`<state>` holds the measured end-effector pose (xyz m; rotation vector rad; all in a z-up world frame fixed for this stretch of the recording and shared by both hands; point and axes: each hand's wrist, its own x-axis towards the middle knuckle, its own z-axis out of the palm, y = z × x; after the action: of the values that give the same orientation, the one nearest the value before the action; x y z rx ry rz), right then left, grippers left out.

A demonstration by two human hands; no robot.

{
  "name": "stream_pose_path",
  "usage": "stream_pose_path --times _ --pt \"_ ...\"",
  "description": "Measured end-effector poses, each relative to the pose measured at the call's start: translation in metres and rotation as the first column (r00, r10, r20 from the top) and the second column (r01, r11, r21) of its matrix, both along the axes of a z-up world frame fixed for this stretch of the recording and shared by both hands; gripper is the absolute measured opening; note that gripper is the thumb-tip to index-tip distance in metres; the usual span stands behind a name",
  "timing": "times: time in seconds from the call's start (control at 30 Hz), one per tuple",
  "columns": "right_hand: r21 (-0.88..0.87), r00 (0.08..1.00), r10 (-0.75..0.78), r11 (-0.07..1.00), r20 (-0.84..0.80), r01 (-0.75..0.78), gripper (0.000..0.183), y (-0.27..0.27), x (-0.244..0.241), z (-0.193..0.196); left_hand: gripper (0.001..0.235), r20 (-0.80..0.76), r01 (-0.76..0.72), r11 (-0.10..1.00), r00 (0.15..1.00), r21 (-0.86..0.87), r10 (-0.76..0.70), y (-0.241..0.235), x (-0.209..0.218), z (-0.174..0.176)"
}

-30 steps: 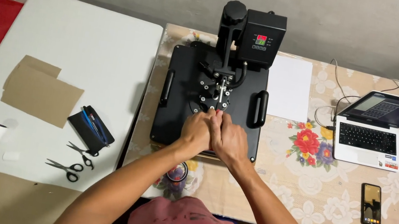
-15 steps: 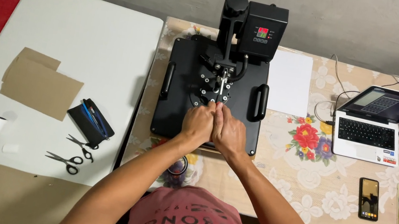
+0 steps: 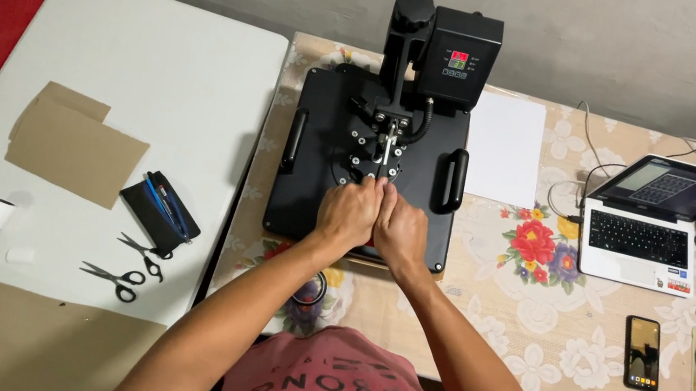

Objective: The person places a brown sheet and a book with a Superman design under a heat press machine. They lower the press to apply heat, then lift it to remove the brown sheet and reveal the book. The person then places white paper sheets on the book and prepares to use the heat press again.

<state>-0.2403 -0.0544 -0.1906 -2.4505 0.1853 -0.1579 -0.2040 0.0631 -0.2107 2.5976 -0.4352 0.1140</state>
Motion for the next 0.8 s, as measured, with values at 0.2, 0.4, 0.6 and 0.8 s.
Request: stream_pose_path --times 0.2,0.4,0.6,0.8 --pt "0.022 1.0 -0.009 1.0 -0.008 0.009 0.072 -0.001 0.003 -0.003 0.055 0.016 0.001 1.0 1.0 0.017 -0.002 0.0 0.003 -0.007" --pt "0.012 1.0 -0.002 1.0 0.008 0.002 0.071 0.001 0.001 0.003 0.057 -0.021 0.006 1.0 1.0 0.019 -0.006 0.0 0.006 -0.01" --pt "0.063 0.999 -0.042 0.997 -0.007 0.042 0.073 0.002 0.001 0.001 0.056 -0.039 -0.014 1.0 0.999 0.012 0.015 0.0 0.005 -0.003" --pt "0.086 0.998 -0.06 0.994 -0.011 0.061 0.075 0.001 0.001 0.001 0.079 -0.328 -0.08 0.993 0.939 0.088 0.104 -0.004 -0.006 0.038"
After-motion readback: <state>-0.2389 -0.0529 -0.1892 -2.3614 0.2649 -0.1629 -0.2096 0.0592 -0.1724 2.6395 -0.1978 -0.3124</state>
